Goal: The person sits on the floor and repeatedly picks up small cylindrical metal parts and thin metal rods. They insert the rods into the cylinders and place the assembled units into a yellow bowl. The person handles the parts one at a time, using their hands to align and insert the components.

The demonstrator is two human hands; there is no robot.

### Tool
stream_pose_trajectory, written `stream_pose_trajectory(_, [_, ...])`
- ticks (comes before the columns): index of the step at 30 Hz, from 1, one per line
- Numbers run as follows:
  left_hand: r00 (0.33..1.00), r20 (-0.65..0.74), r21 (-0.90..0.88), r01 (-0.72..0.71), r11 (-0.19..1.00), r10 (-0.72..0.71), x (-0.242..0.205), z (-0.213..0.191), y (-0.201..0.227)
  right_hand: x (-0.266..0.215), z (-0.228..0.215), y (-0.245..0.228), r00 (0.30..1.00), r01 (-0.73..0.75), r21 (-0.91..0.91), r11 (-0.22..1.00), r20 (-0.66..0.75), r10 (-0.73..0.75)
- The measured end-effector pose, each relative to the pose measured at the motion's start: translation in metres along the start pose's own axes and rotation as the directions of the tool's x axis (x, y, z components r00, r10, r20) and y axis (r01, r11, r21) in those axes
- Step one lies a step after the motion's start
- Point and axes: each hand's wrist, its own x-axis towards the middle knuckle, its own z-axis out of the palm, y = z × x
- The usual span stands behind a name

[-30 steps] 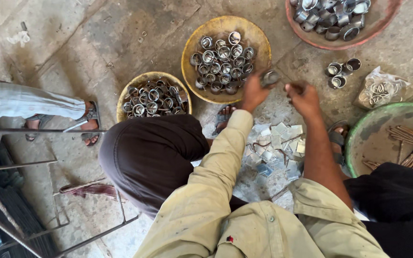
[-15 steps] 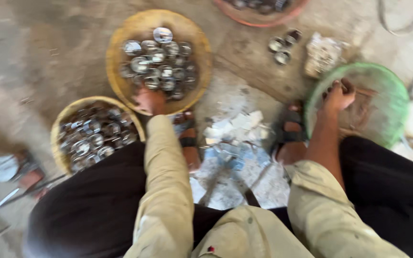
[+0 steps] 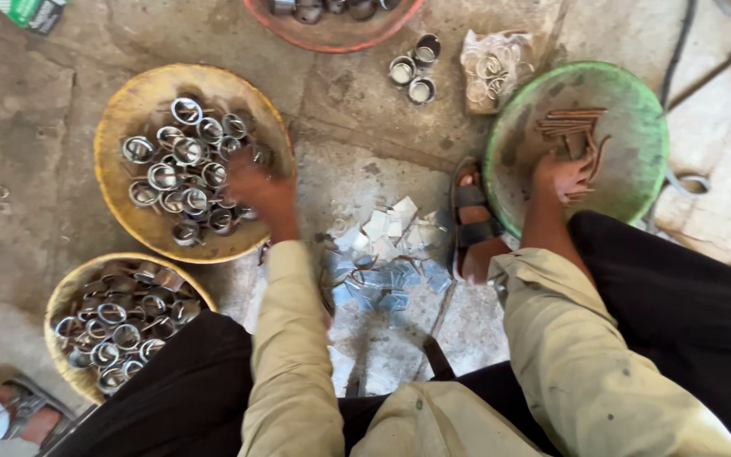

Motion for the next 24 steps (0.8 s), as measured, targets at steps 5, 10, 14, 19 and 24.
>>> stream_pose_trajectory(5, [0.848, 0.345, -0.220, -0.344, 0.913, 0.402, -0.008, 0.018, 0.146, 0.003, 0.010, 0.016, 0.989, 0.144, -0.180, 0.973, -0.008, -0.148])
stream_pose_trajectory(10, [0.788, 0.391, -0.110, -0.474, 0.874, 0.476, 0.012, 0.071, 0.210, 0.000, 0.016, 0.043, 0.964, 0.255, 0.054, 0.966, -0.096, -0.249])
stream_pose_trajectory(14, [0.769, 0.437, -0.110, -0.469, 0.876, 0.466, 0.030, 0.106, 0.217, 0.010, 0.020, 0.046, 0.970, 0.222, 0.061, 0.973, -0.115, -0.214])
stream_pose_trajectory(19, [0.708, 0.497, -0.157, -0.496, 0.854, 0.503, 0.040, 0.109, 0.202, 0.016, 0.011, 0.044, 0.911, 0.334, -0.029, 0.942, -0.247, -0.330])
stream_pose_trajectory(24, [0.871, 0.434, -0.461, -0.007, 0.887, 0.232, 0.003, 0.107, 0.133, -0.025, -0.004, 0.013, 0.896, 0.406, -0.098, 0.909, -0.155, -0.417])
